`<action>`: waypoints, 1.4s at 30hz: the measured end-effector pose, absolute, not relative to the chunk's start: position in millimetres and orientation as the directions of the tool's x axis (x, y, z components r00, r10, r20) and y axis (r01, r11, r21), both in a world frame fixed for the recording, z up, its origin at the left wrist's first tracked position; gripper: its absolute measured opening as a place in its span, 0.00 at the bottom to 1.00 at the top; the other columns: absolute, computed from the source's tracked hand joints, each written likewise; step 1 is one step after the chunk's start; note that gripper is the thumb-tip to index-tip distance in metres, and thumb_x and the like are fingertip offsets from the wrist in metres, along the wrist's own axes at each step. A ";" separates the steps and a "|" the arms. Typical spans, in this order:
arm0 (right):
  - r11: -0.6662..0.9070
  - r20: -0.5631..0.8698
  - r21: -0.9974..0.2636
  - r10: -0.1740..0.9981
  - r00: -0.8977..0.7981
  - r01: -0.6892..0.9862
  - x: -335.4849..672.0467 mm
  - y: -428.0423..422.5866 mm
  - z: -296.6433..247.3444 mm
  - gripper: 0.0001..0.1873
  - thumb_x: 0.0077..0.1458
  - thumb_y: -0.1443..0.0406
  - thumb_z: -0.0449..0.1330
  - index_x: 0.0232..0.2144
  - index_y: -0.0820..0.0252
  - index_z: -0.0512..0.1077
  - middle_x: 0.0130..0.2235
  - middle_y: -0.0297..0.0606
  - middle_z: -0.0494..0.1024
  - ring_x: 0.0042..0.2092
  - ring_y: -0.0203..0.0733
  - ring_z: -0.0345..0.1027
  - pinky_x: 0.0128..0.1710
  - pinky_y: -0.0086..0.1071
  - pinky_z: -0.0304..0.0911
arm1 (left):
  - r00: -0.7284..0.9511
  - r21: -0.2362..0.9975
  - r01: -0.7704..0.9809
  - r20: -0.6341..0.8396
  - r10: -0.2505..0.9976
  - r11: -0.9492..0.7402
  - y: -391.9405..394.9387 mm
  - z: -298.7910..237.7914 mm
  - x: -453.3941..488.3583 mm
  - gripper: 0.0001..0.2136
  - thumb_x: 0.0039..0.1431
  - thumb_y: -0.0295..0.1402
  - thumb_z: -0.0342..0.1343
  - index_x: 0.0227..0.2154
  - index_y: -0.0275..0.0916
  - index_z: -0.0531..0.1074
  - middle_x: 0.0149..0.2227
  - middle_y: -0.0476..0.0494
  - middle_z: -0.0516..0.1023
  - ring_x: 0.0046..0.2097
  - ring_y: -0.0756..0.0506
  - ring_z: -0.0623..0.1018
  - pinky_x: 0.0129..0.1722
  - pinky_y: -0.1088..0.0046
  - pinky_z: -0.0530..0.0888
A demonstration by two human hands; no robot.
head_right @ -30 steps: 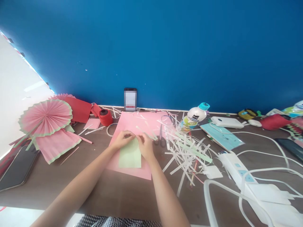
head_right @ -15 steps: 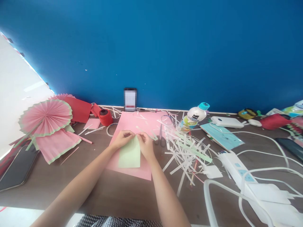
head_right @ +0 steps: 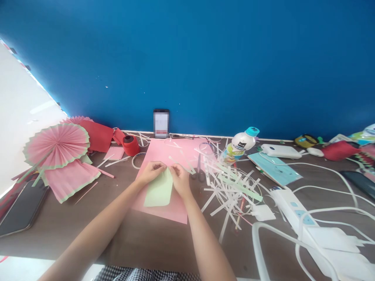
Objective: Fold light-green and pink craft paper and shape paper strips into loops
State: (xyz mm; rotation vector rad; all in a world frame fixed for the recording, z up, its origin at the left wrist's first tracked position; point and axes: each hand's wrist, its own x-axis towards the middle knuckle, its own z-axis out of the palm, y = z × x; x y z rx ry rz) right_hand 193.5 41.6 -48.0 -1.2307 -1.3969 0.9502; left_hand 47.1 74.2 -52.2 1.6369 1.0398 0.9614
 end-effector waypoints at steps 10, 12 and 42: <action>0.110 0.128 -0.983 0.985 0.116 0.149 202.3 45.3 -47.6 0.14 0.47 0.56 0.57 0.28 0.61 0.69 0.31 0.39 0.75 0.34 0.42 0.68 0.35 0.33 0.62 | 0.233 0.962 0.123 0.212 0.949 -0.245 71.1 -49.1 48.5 0.13 0.51 0.35 0.53 0.40 0.36 0.70 0.41 0.39 0.74 0.40 0.46 0.73 0.40 0.71 0.69; 0.102 0.125 -0.987 0.973 0.195 0.126 205.9 47.4 -49.4 0.14 0.46 0.55 0.57 0.27 0.61 0.69 0.30 0.38 0.74 0.33 0.41 0.67 0.34 0.33 0.62 | 0.168 0.972 0.055 0.216 0.962 -0.228 69.7 -47.3 48.2 0.23 0.50 0.35 0.55 0.49 0.38 0.61 0.46 0.38 0.71 0.43 0.46 0.73 0.42 0.69 0.69; 0.006 0.011 -1.000 0.964 0.266 0.022 209.0 44.1 -42.3 0.15 0.40 0.56 0.61 0.27 0.63 0.74 0.28 0.38 0.76 0.32 0.43 0.68 0.30 0.31 0.61 | 0.100 0.981 0.151 0.111 0.989 -0.125 70.1 -41.0 49.3 0.10 0.50 0.37 0.53 0.29 0.36 0.73 0.34 0.42 0.76 0.38 0.45 0.74 0.38 0.70 0.69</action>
